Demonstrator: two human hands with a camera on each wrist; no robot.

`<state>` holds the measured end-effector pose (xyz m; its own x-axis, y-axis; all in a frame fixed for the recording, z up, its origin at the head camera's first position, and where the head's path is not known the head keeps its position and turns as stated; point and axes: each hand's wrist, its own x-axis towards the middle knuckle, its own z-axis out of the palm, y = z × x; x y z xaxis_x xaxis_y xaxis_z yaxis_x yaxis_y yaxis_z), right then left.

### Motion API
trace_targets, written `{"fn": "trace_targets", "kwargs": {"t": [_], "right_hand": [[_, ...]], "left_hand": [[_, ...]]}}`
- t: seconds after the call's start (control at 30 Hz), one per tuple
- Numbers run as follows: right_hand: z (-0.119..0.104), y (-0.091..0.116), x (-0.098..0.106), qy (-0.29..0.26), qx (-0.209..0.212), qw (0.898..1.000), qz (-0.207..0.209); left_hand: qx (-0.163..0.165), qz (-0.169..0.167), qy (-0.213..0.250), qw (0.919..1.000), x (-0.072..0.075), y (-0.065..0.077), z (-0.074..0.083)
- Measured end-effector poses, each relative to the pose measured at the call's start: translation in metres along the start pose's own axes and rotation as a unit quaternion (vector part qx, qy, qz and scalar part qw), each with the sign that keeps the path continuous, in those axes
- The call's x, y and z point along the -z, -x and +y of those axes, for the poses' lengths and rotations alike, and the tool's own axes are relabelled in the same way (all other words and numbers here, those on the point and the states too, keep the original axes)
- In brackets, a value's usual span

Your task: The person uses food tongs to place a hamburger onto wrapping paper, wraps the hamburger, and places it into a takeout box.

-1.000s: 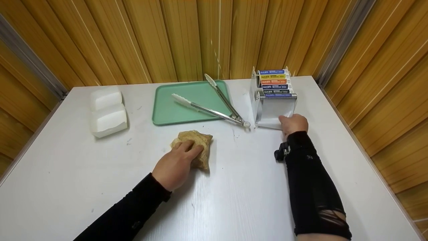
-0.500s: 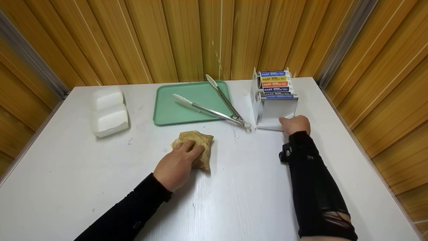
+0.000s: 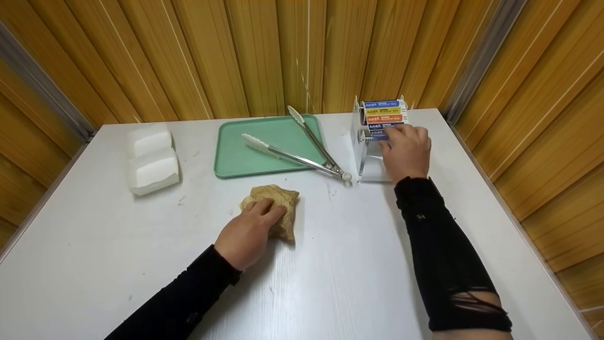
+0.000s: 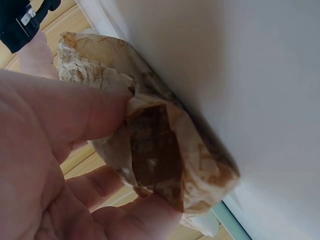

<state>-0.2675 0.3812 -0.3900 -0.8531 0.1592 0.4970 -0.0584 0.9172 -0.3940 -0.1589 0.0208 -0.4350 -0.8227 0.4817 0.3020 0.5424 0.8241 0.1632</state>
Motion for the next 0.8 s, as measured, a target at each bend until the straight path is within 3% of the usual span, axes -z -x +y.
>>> {"fn": "trace_targets", "kwargs": {"t": [0.17,0.37,0.8], "right_hand": [[-0.005,-0.005,-0.003,0.046,0.004,0.998,-0.033],[-0.006,-0.008,-0.003,0.062,0.001,0.997,-0.042],[-0.006,-0.013,-0.003,0.01,-0.048,0.998,-0.04]], "left_hand": [[0.0,-0.006,-0.002,1.0,-0.001,0.0,-0.001],[-0.002,-0.005,0.0,1.0,-0.001,0.0,-0.001],[0.003,-0.016,-0.005,0.9999,0.0,-0.001,0.0]]}}
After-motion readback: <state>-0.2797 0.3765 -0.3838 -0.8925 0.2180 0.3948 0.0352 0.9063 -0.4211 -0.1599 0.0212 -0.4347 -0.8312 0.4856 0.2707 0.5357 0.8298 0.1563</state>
